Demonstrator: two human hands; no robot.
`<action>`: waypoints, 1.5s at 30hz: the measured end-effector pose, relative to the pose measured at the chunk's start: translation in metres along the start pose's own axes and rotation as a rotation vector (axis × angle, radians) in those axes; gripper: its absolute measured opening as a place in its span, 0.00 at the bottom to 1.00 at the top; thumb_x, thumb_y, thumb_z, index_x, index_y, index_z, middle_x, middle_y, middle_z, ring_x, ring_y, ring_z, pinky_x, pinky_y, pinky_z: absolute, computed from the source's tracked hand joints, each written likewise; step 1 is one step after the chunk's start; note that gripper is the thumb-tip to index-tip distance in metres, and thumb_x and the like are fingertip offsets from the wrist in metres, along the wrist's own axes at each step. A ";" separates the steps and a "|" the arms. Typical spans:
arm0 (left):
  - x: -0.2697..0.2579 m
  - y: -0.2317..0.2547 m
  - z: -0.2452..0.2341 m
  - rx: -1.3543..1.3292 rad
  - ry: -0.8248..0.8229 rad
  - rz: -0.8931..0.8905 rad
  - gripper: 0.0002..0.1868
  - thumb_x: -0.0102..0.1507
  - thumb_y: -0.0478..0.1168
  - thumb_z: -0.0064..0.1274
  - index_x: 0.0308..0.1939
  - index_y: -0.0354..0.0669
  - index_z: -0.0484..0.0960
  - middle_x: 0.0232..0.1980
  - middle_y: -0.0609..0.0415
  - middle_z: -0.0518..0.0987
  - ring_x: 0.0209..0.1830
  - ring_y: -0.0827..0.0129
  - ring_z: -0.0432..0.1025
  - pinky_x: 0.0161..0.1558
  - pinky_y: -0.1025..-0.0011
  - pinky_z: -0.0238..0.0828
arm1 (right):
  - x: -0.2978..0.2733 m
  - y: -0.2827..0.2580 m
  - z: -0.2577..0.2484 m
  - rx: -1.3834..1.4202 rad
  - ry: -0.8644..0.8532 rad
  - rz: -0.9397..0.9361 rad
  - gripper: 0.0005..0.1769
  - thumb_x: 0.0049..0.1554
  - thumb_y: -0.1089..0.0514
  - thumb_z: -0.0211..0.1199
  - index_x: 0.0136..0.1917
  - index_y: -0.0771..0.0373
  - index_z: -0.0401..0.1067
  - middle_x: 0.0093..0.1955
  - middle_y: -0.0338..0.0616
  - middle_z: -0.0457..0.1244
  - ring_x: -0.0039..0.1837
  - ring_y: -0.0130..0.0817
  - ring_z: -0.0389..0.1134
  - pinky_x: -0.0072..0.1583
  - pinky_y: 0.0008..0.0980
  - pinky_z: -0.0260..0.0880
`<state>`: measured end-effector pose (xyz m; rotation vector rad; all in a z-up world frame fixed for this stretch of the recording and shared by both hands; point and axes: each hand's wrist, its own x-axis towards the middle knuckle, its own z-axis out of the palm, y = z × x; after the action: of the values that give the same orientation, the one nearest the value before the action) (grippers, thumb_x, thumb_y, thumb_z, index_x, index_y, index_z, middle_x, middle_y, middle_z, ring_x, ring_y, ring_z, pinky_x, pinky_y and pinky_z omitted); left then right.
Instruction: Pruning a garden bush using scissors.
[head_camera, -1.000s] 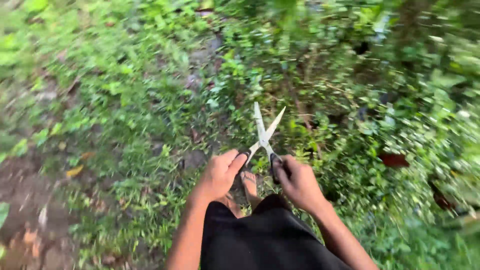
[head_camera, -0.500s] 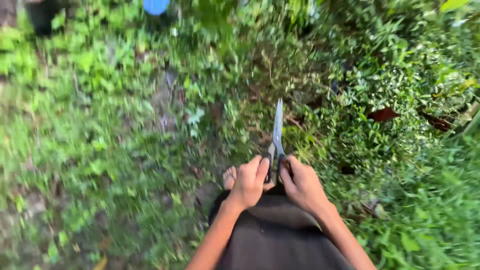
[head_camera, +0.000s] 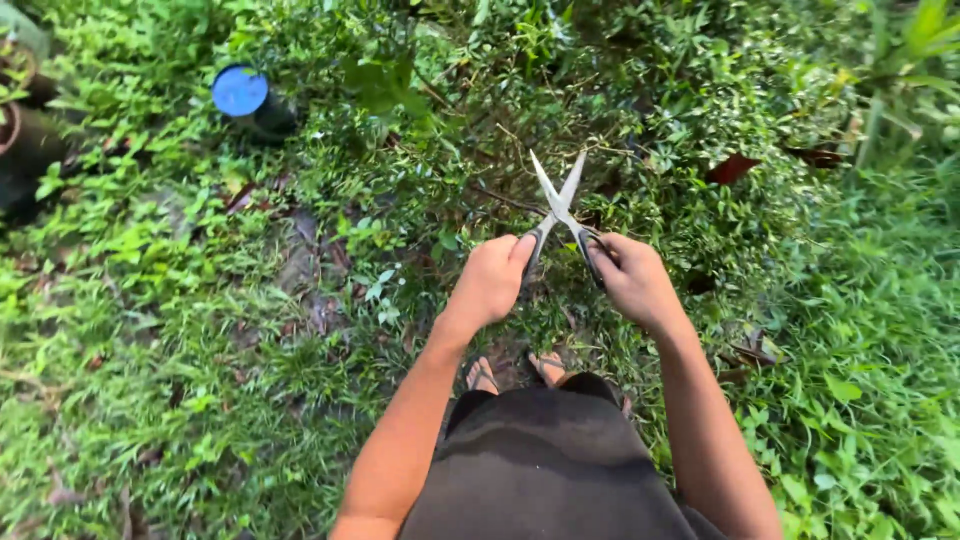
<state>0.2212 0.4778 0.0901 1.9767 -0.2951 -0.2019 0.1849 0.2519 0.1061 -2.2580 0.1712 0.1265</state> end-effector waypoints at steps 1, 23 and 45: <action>0.003 -0.002 0.002 -0.002 -0.007 0.011 0.25 0.71 0.51 0.42 0.30 0.31 0.73 0.29 0.36 0.74 0.28 0.45 0.67 0.34 0.54 0.65 | 0.003 0.007 0.006 -0.001 0.012 0.002 0.12 0.64 0.56 0.60 0.51 0.68 0.75 0.33 0.47 0.62 0.36 0.32 0.59 0.41 0.36 0.63; -0.027 -0.010 0.061 -0.137 0.294 -0.031 0.23 0.74 0.50 0.37 0.34 0.33 0.73 0.31 0.35 0.75 0.31 0.41 0.70 0.34 0.52 0.66 | -0.011 0.006 0.048 0.146 0.095 -0.188 0.09 0.64 0.61 0.51 0.55 0.67 0.66 0.42 0.56 0.66 0.43 0.44 0.67 0.48 0.41 0.68; 0.004 -0.073 -0.013 -0.495 0.124 -0.278 0.24 0.74 0.53 0.39 0.28 0.42 0.71 0.24 0.65 0.67 0.22 0.76 0.62 0.28 0.71 0.64 | 0.060 -0.073 0.042 -0.352 -0.140 -0.231 0.15 0.64 0.50 0.52 0.48 0.64 0.69 0.43 0.62 0.67 0.46 0.65 0.68 0.49 0.58 0.67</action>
<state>0.2365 0.5161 0.0290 1.5223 0.1078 -0.2973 0.2549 0.3253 0.1253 -2.5880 -0.2017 0.2031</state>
